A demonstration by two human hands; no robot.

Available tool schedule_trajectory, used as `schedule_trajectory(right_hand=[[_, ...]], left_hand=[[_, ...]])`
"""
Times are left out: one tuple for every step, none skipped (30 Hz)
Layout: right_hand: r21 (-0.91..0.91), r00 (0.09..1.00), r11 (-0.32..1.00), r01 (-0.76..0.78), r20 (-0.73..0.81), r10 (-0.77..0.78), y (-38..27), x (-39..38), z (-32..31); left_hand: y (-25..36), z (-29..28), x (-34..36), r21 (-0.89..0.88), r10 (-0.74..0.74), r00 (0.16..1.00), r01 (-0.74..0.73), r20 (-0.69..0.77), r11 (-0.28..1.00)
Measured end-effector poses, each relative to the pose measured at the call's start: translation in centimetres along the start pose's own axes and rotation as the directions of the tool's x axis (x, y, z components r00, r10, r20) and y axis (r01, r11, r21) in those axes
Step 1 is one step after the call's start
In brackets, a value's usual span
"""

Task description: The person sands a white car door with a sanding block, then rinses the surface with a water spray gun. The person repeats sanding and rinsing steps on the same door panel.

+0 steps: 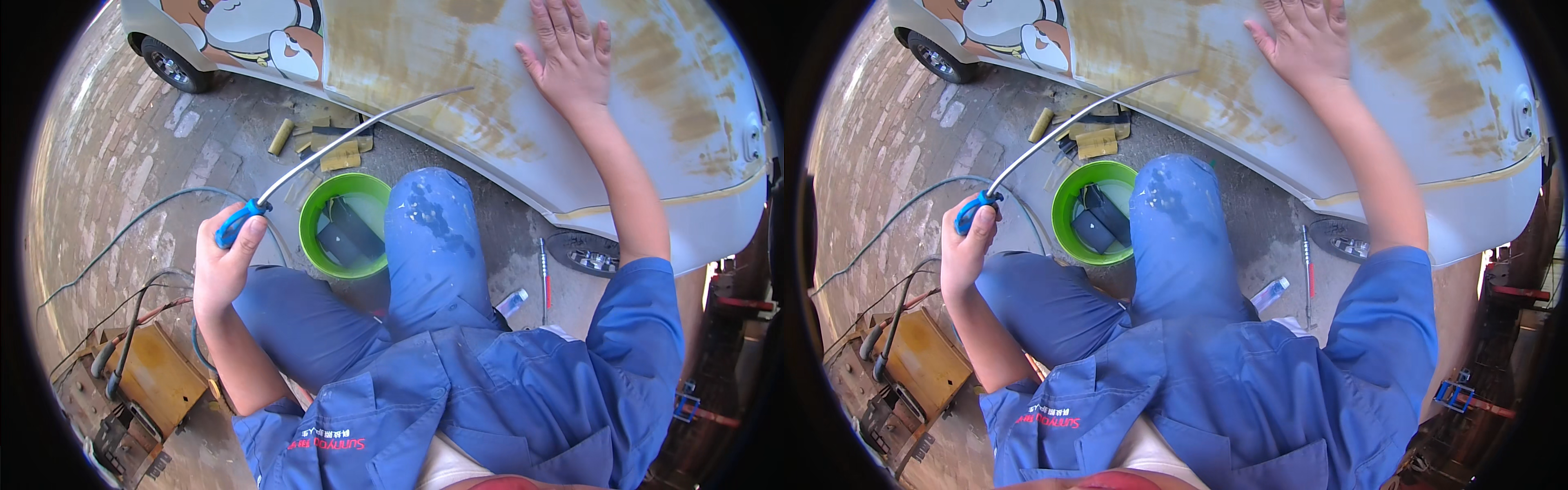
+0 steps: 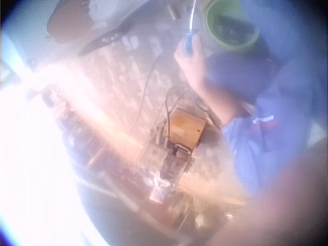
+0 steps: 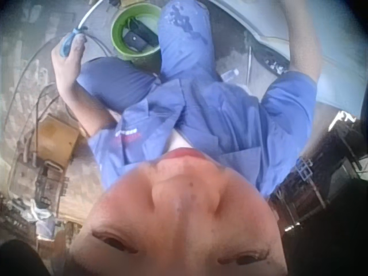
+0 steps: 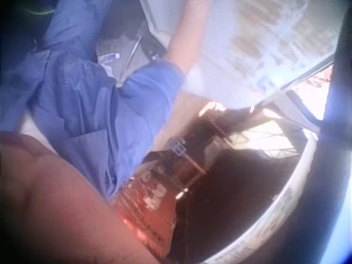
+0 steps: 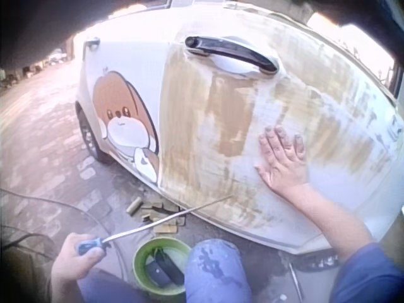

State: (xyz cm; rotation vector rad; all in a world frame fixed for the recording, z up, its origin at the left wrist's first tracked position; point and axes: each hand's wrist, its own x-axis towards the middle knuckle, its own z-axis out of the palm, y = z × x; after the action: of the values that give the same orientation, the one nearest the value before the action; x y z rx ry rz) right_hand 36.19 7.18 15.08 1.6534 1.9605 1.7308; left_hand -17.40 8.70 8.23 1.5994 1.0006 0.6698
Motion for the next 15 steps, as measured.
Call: schedule_trajectory(right_hand=[[0.112,0.982,0.985,-0.133,0.146,0.116,-1.3,-0.7,0.7],[0.136,0.985,0.988,-0.075,0.167,0.052,-3.0,-1.8,1.4],[0.163,0.983,0.986,-0.016,0.186,-0.015,-4.9,-3.1,2.2],[0.182,0.972,0.983,0.035,0.222,-0.076,-6.8,-4.7,3.0],[0.195,0.964,0.975,0.11,0.22,-0.153,-8.6,-6.3,3.7],[0.179,0.958,0.969,0.169,0.201,-0.204,-10.3,-7.9,4.3],[0.188,0.921,0.956,0.225,0.278,-0.272,-11.8,-9.4,4.7],[0.174,0.893,0.945,0.275,0.318,-0.319,-13.1,-10.6,5.0],[0.161,0.861,0.932,0.324,0.358,-0.361,-14.1,-11.6,5.0],[0.206,0.822,0.904,0.375,0.377,-0.427,-14.7,-12.3,4.9],[0.251,0.773,0.87,0.424,0.401,-0.492,-14.8,-12.5,4.6],[0.313,0.67,0.825,0.47,0.482,-0.565,-14.6,-12.2,4.2],[0.329,0.633,0.806,0.493,0.5,-0.591,-13.9,-11.4,3.8],[0.253,0.725,0.84,0.48,0.425,-0.543,-13.0,-10.3,3.5],[0.199,0.773,0.867,0.457,0.392,-0.498,-11.8,-8.8,3.1]], left_hand=[[-0.6,-0.2,0.4,0.017,0.007,1.0,-0.008,0.009,1.0],[-1.3,-0.2,0.7,-0.014,0.0,1.0,0.0,0.029,1.0],[-2.0,0.0,0.9,0.029,-0.012,0.999,0.01,0.047,1.0],[-2.6,0.3,1.1,0.05,-0.032,0.997,0.028,0.073,0.998],[-3.1,0.6,1.2,0.046,-0.048,0.993,0.043,0.103,0.998],[-3.6,0.7,1.2,0.078,-0.065,0.994,0.058,0.09,0.995],[-4.0,0.8,1.3,0.087,-0.077,0.993,0.069,0.089,0.994],[-4.3,0.7,1.3,0.06,-0.08,0.991,0.073,0.111,0.996],[-4.5,0.5,1.4,0.066,-0.083,0.993,0.078,0.081,0.995],[-4.6,0.2,1.4,0.081,-0.101,0.994,0.097,0.049,0.992],[-4.8,0.0,1.4,0.062,-0.111,0.993,0.108,0.034,0.992],[-5.0,-0.2,1.4,0.017,-0.129,0.991,0.129,0.026,0.992],[-5.1,-0.3,1.4,-0.002,-0.126,0.992,0.126,0.02,0.992],[-5.3,-0.4,1.3,0.022,-0.118,0.993,0.118,0.003,0.993],[-5.4,-0.5,1.3,0.02,-0.124,0.992,0.124,0.003,0.992]])
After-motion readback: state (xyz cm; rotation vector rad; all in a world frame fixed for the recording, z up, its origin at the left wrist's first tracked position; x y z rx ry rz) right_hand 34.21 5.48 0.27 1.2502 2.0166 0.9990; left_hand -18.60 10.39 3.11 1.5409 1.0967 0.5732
